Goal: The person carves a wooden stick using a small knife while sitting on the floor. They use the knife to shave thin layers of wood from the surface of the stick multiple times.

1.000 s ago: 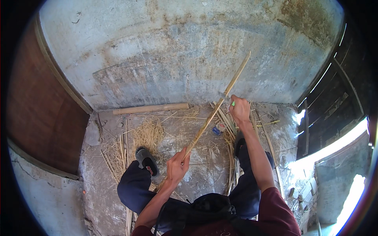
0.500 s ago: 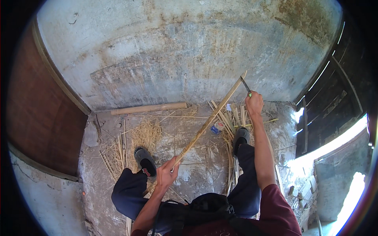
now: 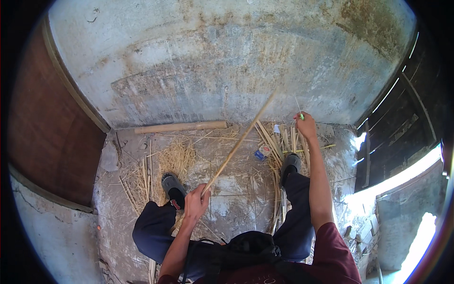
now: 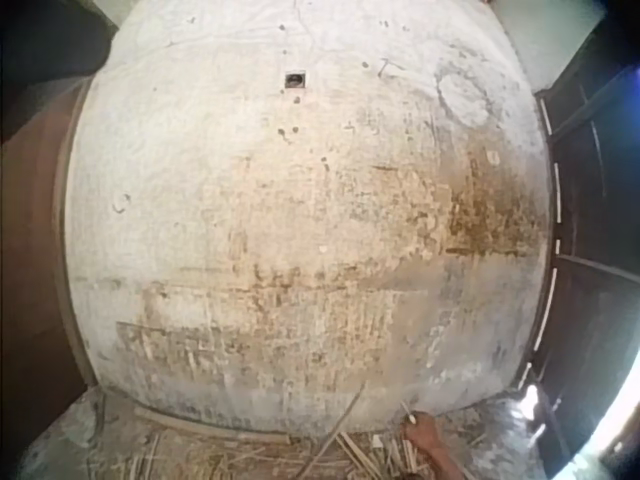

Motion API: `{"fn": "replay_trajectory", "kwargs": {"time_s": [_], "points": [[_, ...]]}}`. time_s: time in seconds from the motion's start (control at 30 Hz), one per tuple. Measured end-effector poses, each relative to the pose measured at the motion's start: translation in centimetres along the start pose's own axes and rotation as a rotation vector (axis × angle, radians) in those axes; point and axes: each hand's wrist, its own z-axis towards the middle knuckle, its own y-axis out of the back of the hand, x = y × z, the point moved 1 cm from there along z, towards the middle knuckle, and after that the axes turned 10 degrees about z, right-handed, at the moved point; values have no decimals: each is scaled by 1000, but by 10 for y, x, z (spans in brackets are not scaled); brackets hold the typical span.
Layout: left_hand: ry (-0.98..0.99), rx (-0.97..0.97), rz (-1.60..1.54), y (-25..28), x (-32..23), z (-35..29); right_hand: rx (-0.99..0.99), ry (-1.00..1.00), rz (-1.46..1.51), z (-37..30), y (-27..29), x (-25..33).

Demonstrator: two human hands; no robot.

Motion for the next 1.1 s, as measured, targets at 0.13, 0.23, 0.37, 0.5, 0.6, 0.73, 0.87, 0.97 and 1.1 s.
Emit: {"fn": "replay_trajectory", "kwargs": {"time_s": [0.13,0.23,0.37,0.5,0.6,0.73,0.87,0.97,1.1], "points": [[151,97,-103,-6,9,16,154,93,122,-17,-15,1],[188,105,-253,-13,14,24,221,192,70,-48,-45,19],[260,203,-607,-20,8,36,401,303,298,-110,-71,84],[275,332,-737,-13,-17,51,514,544,181,-156,-89,111],[294,411,-840,-13,-30,57,657,517,88,-181,-90,130],[276,452,-808,-18,-42,64,612,712,130,-193,-100,116],[262,444,-785,-18,-50,66,610,711,46,-196,-103,106],[215,381,-661,-19,-50,67,564,756,49,-196,-106,104],[134,266,-542,-15,-60,67,487,850,99,-196,-105,105]]}}
